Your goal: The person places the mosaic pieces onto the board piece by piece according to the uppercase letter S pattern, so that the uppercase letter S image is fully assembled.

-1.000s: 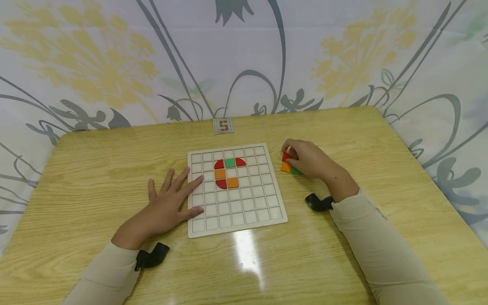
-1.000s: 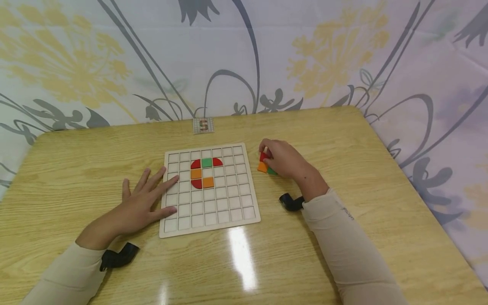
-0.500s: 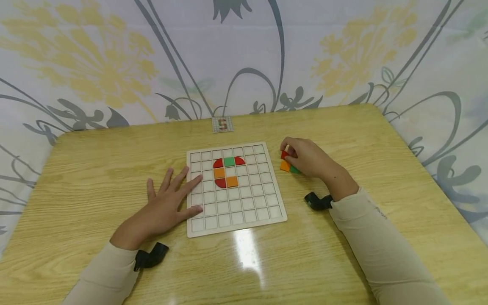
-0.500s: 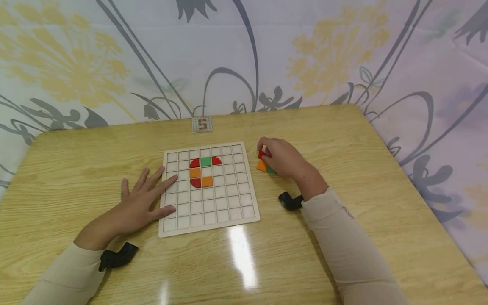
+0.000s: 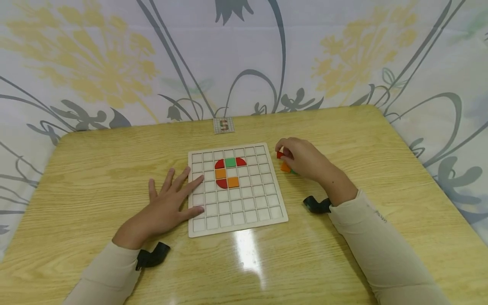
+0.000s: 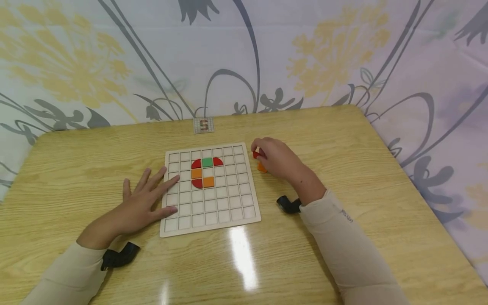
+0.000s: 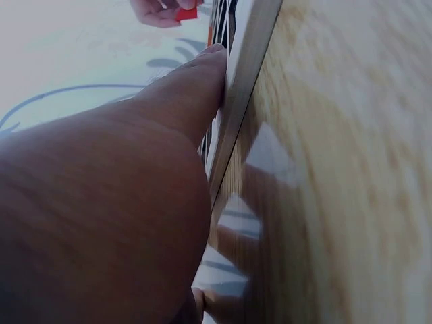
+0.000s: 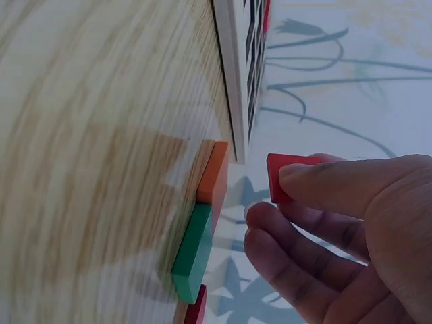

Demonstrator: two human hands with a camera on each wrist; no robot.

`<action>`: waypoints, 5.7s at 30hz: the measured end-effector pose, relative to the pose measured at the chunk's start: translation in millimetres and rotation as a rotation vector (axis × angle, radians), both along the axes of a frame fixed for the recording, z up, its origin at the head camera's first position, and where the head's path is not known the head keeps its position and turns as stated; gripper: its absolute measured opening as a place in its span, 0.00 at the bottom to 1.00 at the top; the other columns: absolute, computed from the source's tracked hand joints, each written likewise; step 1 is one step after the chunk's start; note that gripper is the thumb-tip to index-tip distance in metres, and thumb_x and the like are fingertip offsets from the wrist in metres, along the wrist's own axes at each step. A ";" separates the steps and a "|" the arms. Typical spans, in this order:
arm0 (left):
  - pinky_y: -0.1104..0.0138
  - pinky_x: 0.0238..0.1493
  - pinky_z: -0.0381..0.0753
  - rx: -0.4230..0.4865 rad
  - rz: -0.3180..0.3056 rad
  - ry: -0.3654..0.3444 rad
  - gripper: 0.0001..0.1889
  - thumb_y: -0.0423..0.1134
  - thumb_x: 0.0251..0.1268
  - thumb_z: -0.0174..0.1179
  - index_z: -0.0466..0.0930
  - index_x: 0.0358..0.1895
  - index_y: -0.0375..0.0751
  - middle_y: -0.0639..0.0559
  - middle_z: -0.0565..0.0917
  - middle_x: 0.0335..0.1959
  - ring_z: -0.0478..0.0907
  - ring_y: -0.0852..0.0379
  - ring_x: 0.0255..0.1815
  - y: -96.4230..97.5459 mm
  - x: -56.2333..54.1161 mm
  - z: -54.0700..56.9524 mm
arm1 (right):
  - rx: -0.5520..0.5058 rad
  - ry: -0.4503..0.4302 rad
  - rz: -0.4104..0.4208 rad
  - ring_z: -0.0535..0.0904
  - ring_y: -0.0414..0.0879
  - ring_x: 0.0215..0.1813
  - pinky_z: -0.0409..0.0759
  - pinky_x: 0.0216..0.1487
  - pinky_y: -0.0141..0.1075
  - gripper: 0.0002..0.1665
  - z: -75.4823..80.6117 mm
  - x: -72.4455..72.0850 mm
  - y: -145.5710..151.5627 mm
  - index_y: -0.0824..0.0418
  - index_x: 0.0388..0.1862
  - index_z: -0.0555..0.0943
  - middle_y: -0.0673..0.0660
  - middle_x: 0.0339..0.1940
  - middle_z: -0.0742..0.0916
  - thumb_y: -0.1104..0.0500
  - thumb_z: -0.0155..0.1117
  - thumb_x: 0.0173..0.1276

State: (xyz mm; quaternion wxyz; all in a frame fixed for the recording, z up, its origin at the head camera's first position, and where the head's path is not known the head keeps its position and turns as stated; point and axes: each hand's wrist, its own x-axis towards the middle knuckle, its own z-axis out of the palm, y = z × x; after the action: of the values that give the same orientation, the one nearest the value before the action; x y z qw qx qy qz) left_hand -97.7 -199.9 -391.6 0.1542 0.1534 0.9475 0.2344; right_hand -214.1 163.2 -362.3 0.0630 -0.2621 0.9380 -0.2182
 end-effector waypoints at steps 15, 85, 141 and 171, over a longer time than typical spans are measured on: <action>0.30 0.67 0.14 0.011 -0.004 -0.005 0.41 0.67 0.69 0.54 0.49 0.81 0.65 0.48 0.37 0.84 0.23 0.36 0.82 0.5 -0.3 -0.8 | -0.032 0.029 0.017 0.74 0.48 0.37 0.76 0.37 0.37 0.12 7.1 15.4 -16.0 0.63 0.53 0.82 0.55 0.37 0.82 0.66 0.62 0.72; 0.29 0.66 0.14 0.012 0.001 0.006 0.41 0.68 0.69 0.52 0.49 0.81 0.66 0.49 0.37 0.84 0.23 0.36 0.82 -0.2 -0.3 -2.0 | -0.147 -0.289 0.171 0.79 0.44 0.40 0.79 0.43 0.35 0.10 -10.5 29.5 -69.5 0.58 0.50 0.83 0.53 0.38 0.85 0.65 0.63 0.71; 0.29 0.66 0.15 0.006 -0.006 0.007 0.40 0.67 0.69 0.53 0.49 0.81 0.65 0.49 0.37 0.84 0.23 0.35 0.82 2.4 -0.6 2.4 | -0.041 -0.173 0.167 0.75 0.42 0.35 0.75 0.37 0.31 0.10 -9.5 30.4 -69.4 0.59 0.46 0.88 0.52 0.35 0.84 0.60 0.69 0.68; 0.29 0.66 0.15 0.001 -0.006 0.021 0.41 0.67 0.70 0.52 0.49 0.81 0.65 0.48 0.37 0.84 0.23 0.34 0.82 1.1 2.1 -2.5 | -0.023 0.135 0.043 0.79 0.50 0.48 0.80 0.48 0.42 0.14 1.1 43.2 -12.2 0.60 0.53 0.86 0.58 0.48 0.84 0.59 0.65 0.71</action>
State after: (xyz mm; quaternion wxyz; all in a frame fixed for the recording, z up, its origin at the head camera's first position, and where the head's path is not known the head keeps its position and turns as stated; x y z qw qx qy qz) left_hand -95.6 -198.8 -394.1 0.1448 0.1587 0.9485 0.2330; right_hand -170.9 151.0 -361.3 0.0011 -0.2969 0.9316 -0.2095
